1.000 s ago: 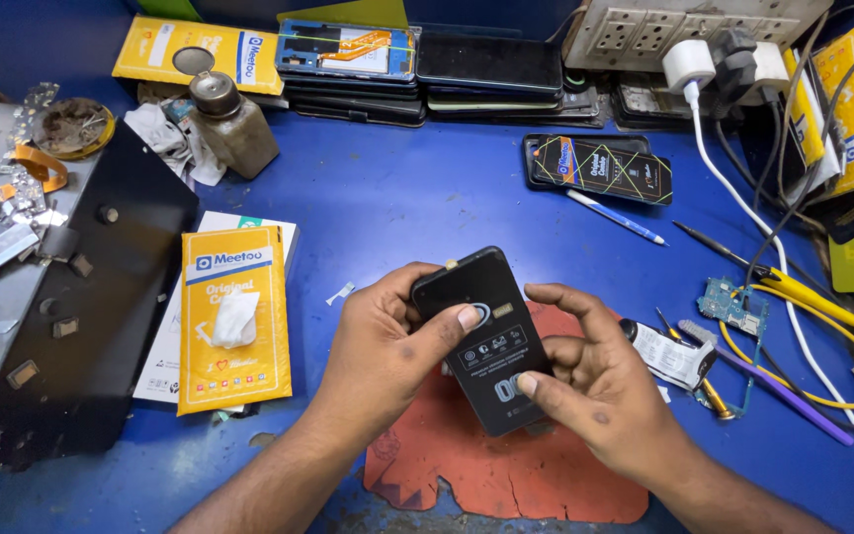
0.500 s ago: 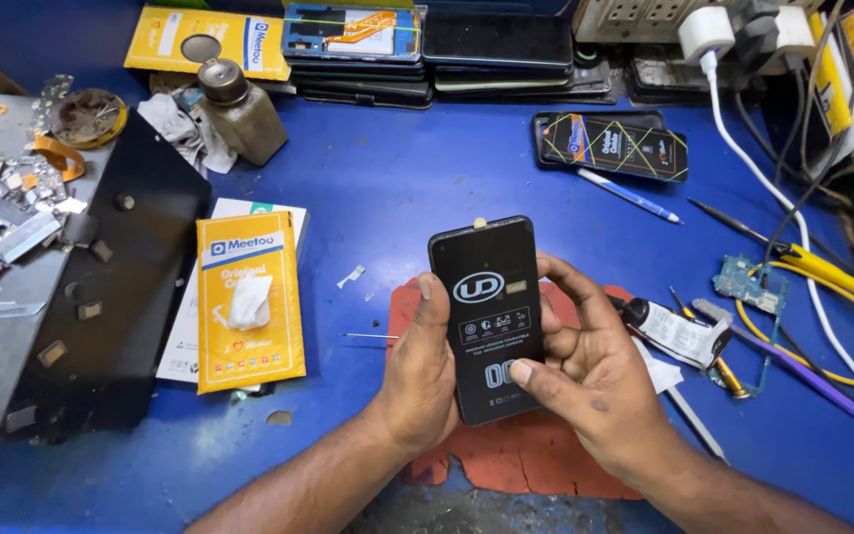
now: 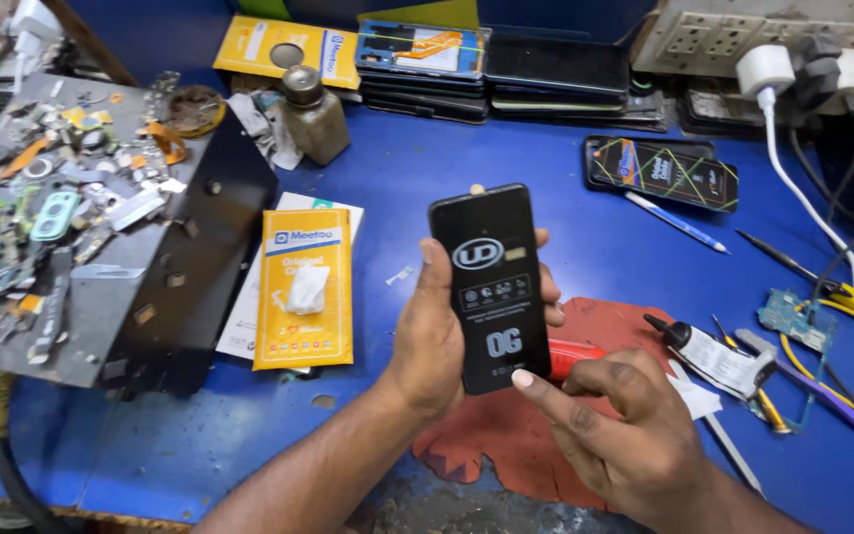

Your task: The person works on a disassembled smartphone at a repair bench. They apply adhesive from a tube along the phone frame, press the screen assembly onto the frame, press the edges together by hand, and finally wipe the phone body with a tissue.

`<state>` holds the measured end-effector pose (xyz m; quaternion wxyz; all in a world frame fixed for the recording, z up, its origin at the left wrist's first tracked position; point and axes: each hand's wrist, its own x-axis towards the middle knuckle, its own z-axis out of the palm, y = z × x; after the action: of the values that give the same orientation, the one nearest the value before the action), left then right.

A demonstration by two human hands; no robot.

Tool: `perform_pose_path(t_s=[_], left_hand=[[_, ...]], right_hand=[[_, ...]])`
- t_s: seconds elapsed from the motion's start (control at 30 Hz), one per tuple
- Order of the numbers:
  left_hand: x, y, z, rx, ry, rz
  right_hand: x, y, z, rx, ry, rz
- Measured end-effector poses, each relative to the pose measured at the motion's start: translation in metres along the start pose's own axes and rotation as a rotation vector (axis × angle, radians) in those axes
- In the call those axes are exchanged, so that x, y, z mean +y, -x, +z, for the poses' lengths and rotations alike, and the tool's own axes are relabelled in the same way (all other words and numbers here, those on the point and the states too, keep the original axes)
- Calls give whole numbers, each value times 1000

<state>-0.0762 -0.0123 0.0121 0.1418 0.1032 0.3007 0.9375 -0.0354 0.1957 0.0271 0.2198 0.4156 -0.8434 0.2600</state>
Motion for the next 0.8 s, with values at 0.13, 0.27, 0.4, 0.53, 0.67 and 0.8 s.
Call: perform_pose_path(t_s=[0.13,0.27,0.4,0.53,0.67,0.8], left_hand=[[-31,1,-30,-102,289,-8],[-54,-5,-49,-68,235,68],[-53,-16,-58,146,-394,286],[-52,-9,-57,-192,241,141],[-38,-1,-44,-181,315,-46],[-10,1,-17,-88,88,-78]], right_hand=[[4,8,12,33,93,-80],[31,-27,50,105,197,-101],[41,-50,69,105,238,-53],[36,-35,54,160,203,-20],[27,-1,20,288,155,80],[12,8,2,322,44,126]])
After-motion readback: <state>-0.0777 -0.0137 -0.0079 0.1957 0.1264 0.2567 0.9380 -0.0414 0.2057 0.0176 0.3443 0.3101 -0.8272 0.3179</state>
